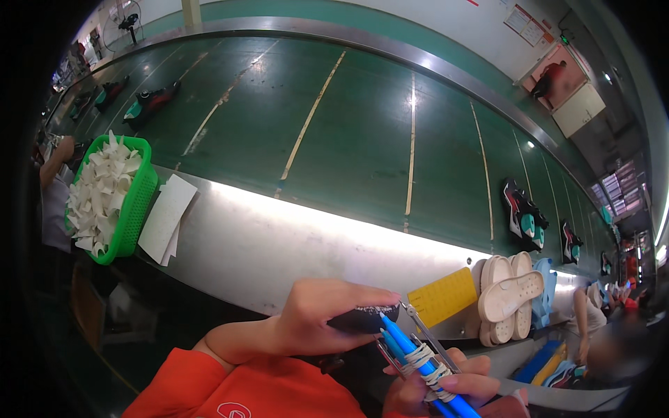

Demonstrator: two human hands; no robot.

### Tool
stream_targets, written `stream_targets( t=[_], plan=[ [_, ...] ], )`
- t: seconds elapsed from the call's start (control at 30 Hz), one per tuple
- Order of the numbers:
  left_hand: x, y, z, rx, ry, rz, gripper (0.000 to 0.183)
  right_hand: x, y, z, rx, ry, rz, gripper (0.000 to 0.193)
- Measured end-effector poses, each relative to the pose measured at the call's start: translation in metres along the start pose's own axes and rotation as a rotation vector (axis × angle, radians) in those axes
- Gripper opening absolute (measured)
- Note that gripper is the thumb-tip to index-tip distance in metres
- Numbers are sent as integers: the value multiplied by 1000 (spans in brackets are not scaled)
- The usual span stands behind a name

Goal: The person repeatedly picks up a shoe from a conveyor belt, marks it with a blue pen, and places it back on the belt. The person handles multiple shoes one at a time in a repetitive cycle.

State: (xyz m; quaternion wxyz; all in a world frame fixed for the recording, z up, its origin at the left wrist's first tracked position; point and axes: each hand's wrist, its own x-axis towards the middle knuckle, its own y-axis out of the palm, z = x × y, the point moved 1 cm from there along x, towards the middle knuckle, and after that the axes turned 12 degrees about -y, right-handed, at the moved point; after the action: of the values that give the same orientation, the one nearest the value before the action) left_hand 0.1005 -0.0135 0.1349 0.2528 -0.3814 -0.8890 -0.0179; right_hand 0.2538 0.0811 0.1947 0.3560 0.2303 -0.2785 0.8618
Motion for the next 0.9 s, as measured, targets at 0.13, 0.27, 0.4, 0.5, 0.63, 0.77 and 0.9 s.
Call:
stream_targets(
  t=[0.13, 0.27, 0.4, 0.5, 0.63, 0.77, 0.9],
  plan=[
    [0, 1, 0, 10, -1, 1, 44, -6, 14, 1, -119, -23, -200, 28],
    [2, 0, -2, 18, -33, 4, 40, -11, 47, -13, -144, -143, -572, 33],
    [2, -3, 0, 8, -55, 21, 42, -4, 51, -15, -404, -290, -578, 35],
    [1, -2, -1, 20, -1, 29, 41, -16, 21, -34, -585, -446, -523, 33],
    [0, -1, 2, 16, -12, 17, 38, -13, 16, -39, -62, -243, -774, 30],
    [3, -6, 1, 6, -81, 15, 36, -4, 27, -42, 67, -163, -715, 34],
    [10, -12, 3, -2, -155, -13, 34, -19, 24, -57, 114, 7, -738, 33]
  ],
)
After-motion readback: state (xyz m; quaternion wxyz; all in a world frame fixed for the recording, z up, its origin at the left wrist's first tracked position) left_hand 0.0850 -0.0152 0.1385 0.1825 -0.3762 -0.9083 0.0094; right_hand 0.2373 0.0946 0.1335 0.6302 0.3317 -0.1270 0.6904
